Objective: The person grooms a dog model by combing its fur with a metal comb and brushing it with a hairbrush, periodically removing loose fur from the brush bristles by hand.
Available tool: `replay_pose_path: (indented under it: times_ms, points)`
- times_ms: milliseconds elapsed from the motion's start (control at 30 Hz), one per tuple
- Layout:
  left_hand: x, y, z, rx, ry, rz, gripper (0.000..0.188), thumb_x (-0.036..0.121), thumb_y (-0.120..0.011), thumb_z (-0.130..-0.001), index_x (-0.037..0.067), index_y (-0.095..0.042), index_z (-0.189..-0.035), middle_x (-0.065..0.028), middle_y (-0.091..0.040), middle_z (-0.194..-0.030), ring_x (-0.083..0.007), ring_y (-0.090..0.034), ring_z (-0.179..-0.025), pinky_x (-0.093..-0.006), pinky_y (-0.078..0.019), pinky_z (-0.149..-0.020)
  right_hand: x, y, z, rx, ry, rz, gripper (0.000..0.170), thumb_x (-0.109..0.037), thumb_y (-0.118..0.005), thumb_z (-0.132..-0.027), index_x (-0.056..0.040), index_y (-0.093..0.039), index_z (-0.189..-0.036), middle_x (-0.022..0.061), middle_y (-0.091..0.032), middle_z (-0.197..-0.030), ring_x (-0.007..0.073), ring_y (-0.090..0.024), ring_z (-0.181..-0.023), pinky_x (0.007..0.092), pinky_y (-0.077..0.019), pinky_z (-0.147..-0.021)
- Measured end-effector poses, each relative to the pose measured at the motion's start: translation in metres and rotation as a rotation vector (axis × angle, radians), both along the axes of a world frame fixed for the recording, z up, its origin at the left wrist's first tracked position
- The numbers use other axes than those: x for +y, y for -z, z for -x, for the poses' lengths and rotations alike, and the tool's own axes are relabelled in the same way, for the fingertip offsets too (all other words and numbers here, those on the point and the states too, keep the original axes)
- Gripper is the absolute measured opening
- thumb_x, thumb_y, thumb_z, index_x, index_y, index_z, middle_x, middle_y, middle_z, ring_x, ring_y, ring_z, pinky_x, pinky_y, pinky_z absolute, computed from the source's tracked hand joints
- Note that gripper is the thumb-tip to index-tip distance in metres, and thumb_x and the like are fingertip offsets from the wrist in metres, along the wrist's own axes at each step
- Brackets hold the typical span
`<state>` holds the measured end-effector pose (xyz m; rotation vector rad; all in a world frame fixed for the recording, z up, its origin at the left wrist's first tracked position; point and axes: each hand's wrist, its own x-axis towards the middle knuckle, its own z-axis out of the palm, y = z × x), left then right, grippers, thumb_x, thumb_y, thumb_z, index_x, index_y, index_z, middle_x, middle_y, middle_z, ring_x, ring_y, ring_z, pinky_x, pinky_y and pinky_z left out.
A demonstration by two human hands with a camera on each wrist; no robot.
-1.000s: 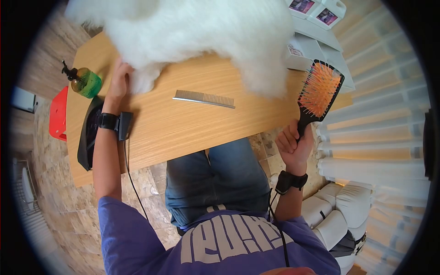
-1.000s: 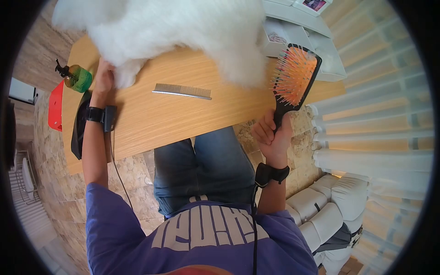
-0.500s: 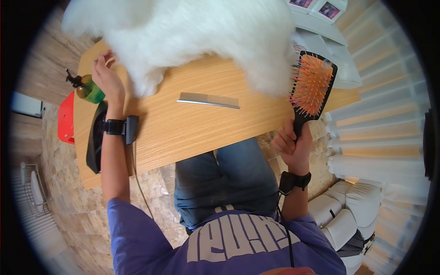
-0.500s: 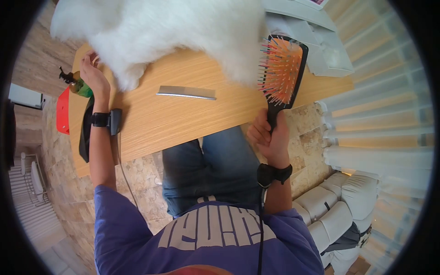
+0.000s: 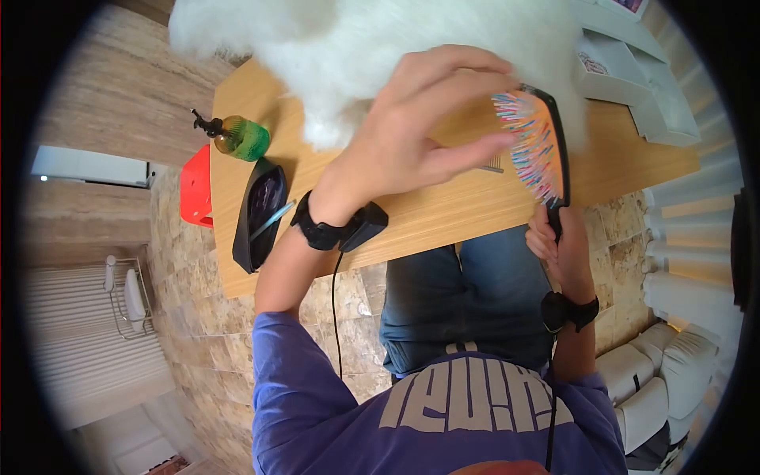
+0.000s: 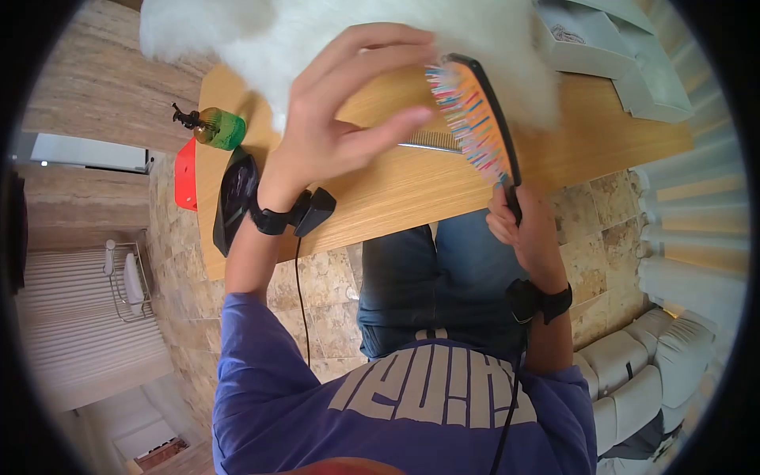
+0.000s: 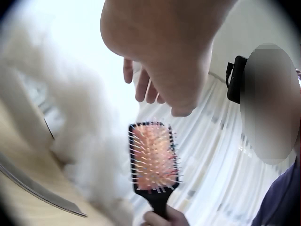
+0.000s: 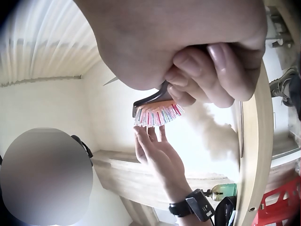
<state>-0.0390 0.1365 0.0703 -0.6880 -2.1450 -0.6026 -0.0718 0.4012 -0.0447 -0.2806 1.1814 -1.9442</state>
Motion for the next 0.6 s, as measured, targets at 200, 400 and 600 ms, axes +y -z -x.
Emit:
replay_pose_path:
  times_ms: [200, 400, 600]
  points:
    - [0.014, -0.005, 0.028, -0.053, 0.194, -0.116, 0.012, 0.007, -0.076, -0.081, 0.002, -0.073, -0.093, -0.0100, -0.068, -0.115, -0.0250, -0.065, -0.101, -0.0344, -0.0528, -0.085, 0.002, -0.002, 0.003, -0.064, 0.037, 0.025, 0.042, -0.028, -0.035, -0.104, -0.0107, -0.035, -0.066, -0.0045, -0.027, -0.053, 0.0051, -0.022, -0.042, 0.0242, -0.0183, -0.042]
    - [0.016, -0.001, 0.030, -0.091, 0.203, -0.237, 0.011, 0.006, -0.074, -0.084, 0.000, -0.073, -0.093, -0.0126, -0.068, -0.112, -0.0226, -0.068, -0.092, -0.0307, -0.0545, -0.078, 0.007, -0.004, 0.004, -0.123, 0.001, 0.046, 0.043, -0.031, -0.033, -0.105, -0.0109, -0.036, -0.067, -0.0052, -0.028, -0.052, 0.0046, -0.022, -0.041, 0.0233, -0.0180, -0.042]
    - [0.005, -0.020, 0.017, -0.247, 0.149, -0.143, 0.019, 0.004, -0.067, -0.089, -0.002, -0.060, -0.106, -0.0157, -0.060, -0.122, -0.0239, -0.059, -0.108, -0.0334, -0.0453, -0.096, 0.007, 0.004, 0.003, -0.248, -0.037, 0.134, 0.048, -0.038, -0.033, -0.106, -0.0119, -0.036, -0.066, -0.0057, -0.027, -0.050, 0.0045, -0.021, -0.041, 0.0230, -0.0184, -0.042]
